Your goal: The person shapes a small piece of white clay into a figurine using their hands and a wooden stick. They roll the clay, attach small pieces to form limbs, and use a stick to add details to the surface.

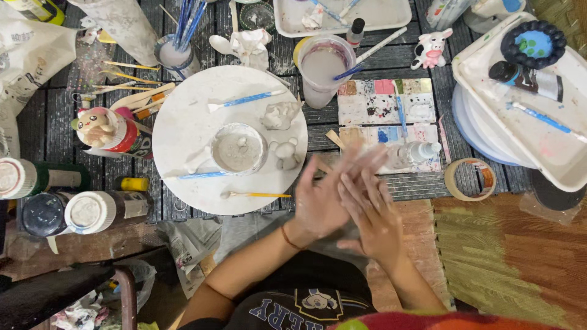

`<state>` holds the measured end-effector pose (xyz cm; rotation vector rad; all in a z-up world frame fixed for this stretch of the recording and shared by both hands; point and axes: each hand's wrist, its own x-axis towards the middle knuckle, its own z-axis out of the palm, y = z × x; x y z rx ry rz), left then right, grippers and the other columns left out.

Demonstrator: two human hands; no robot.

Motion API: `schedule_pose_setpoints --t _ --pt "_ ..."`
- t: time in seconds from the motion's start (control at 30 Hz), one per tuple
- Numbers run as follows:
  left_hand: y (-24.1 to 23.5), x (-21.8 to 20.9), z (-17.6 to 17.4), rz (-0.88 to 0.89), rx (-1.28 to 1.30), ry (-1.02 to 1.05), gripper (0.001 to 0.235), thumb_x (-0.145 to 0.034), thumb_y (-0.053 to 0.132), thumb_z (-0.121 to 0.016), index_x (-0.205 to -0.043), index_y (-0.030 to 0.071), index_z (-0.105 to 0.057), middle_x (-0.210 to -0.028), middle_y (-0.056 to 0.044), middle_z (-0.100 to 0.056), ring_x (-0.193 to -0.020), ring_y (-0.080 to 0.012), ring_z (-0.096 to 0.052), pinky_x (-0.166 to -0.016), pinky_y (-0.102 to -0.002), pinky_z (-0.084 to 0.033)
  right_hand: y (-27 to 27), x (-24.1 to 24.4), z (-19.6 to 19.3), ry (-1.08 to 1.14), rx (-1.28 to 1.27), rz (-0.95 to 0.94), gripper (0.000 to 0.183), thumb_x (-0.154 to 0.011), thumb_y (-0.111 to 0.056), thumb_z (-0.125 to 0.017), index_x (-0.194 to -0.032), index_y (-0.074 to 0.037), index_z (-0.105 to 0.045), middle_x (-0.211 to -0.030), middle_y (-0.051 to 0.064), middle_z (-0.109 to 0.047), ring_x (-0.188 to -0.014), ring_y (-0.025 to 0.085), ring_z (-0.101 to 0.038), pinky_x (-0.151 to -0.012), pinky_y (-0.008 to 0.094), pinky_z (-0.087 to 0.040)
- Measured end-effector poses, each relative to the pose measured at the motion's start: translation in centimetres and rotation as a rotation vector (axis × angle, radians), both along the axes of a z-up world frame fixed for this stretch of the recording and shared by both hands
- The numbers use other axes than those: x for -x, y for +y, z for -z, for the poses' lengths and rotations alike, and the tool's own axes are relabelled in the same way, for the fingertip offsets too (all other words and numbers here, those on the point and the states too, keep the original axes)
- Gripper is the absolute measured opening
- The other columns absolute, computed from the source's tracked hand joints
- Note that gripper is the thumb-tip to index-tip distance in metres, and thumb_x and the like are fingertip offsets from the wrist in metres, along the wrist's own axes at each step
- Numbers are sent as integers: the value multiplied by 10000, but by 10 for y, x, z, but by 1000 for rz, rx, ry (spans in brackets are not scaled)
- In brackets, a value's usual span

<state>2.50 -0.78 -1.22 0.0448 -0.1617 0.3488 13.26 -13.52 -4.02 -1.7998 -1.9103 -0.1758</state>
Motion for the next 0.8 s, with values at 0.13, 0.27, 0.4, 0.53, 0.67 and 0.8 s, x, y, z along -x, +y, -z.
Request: schedule_pose_setpoints --t 0.13,0.27,0.4,0.53,0.67,0.8 --pt "1 -6 2 -68 -224 69 811 -1035 684 -140 -1692 212 -91 -1765 -100 -109 -1636 -295 -112 -1356 -466 -85 -10 21 8 -126 8 -86 941 -902 -838 -225 -1511 -165 -471 -1599 11 -421 -1572 289 -195 -1205 551 -198" --pt "-12 -16 3 83 -2 -19 830 -1020 696 -176 -1685 204 -107 -1746 -97 -136 -1600 -311 -151 -1306 -530 -101 6 8 12 57 76 -12 920 -948 -815 -229 -1545 -174 -512 -1639 30 -389 -1532 440 -119 -1139 341 -281" --pt "-8 -10 2 -19 -93 39 810 -1045 634 -242 -1684 143 -157 -1734 -177 -161 -1604 -347 -175 -1316 -522 -152 -8 -3 6 40 -5 104 851 -979 -771 -264 -1542 -179 -500 -1661 32 -366 -1591 414 -117 -1290 599 -30" --pt "-5 -8 4 -17 -106 101 775 -1045 583 -277 -1676 144 -180 -1731 -168 -183 -1607 -346 -180 -1322 -504 -178 -23 6 21 19 -63 170 699 -995 -705 -316 -1467 -258 -572 -1650 16 -383 -1592 347 -135 -1283 602 -41" --pt "-7 -10 12 12 -101 96 782 -1044 579 -283 -1680 136 -180 -1716 -166 -211 -1602 -337 -195 -1319 -510 -169 -36 21 34 70 -16 176 613 -1046 -703 -348 -1421 -320 -643 -1672 68 -315 -1582 391 -53 -1291 604 -75" --pt "-12 -14 16 34 -80 49 793 -1042 577 -294 -1684 124 -188 -1710 -160 -241 -1585 -348 -222 -1315 -529 -168 -29 21 38 14 -37 209 639 -1042 -729 -258 -1390 -363 -650 -1700 180 -203 -1573 417 66 -1267 603 26"
